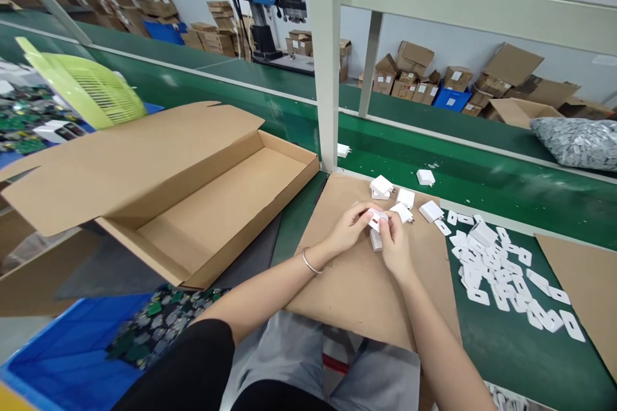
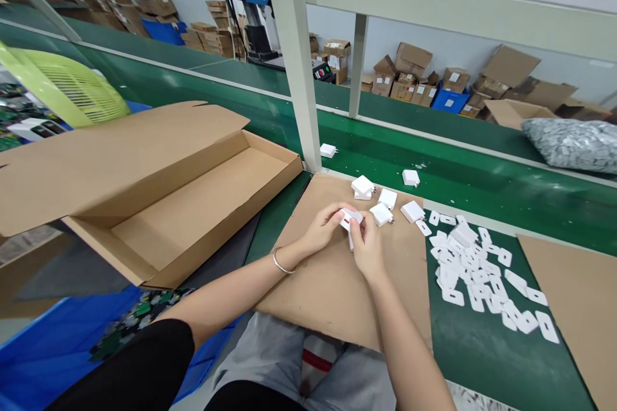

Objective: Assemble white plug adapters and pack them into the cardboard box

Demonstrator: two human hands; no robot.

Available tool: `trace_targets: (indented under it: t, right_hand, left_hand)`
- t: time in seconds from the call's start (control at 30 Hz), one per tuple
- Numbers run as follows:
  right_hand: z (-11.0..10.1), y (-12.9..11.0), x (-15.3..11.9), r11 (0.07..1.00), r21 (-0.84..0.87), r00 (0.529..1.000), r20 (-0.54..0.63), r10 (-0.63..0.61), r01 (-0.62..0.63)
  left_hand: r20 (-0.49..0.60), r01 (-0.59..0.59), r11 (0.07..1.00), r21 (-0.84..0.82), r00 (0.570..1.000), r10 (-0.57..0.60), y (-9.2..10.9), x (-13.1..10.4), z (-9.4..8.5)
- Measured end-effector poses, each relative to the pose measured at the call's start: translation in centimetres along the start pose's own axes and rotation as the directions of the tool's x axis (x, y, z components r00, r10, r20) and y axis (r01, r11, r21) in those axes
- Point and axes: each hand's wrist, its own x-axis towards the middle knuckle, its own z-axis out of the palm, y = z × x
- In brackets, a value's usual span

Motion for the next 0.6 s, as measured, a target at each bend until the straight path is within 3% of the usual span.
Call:
trace_targets:
  t: [0.2, 0.27, 0.37, 0.43, 0.5, 0.6]
  right_hand:
    - [-0.1, 0.6, 0.2, 1.000, -0.025, 1.000, -0.017, 0.004, -0.005]
    - [-0.2, 0.7, 0.3, 1.000, -0.004, 0.999, -0.024, -0.023, 0.022]
    - [-0.1, 1.2, 0.2, 0.998, 0.031, 0.998, 0.003, -0.063, 0.063]
    - [0.0, 1.5, 0.1, 0.998, 0.027, 0.997, 0.029, -0.066, 0.065]
    - [0.2, 1.7, 0.0, 0.999, 0.013, 0.998, 0.047, -0.051, 0.050]
    - [0.4, 1.6, -0.1, 0.998, -0.040, 0.997, 0.059, -0.040, 0.042]
  left_hand:
    - [0.089, 0.005, 1.000, 0.003, 0.996, -0.005, 0.6, 0.7, 0.0]
    - [0.124, 0.016, 0.998, 0.056, 0.992, -0.023, 2.2, 0.3, -0.1]
    - [0.160, -0.024, 0.951, 0.309, 0.987, -0.027, 6.0, -1.9, -0.9]
    - [0.164, -0.099, 0.834, 0.543, 0.986, 0.011, 8.7, -4.4, -2.4]
    - [0.025, -0.087, 0.649, 0.756, 0.994, 0.104, 10.6, -7.2, -4.7]
    - [-0.281, 0.190, 0.351, 0.917, 0.932, 0.229, 11.8, -11.5, -9.2]
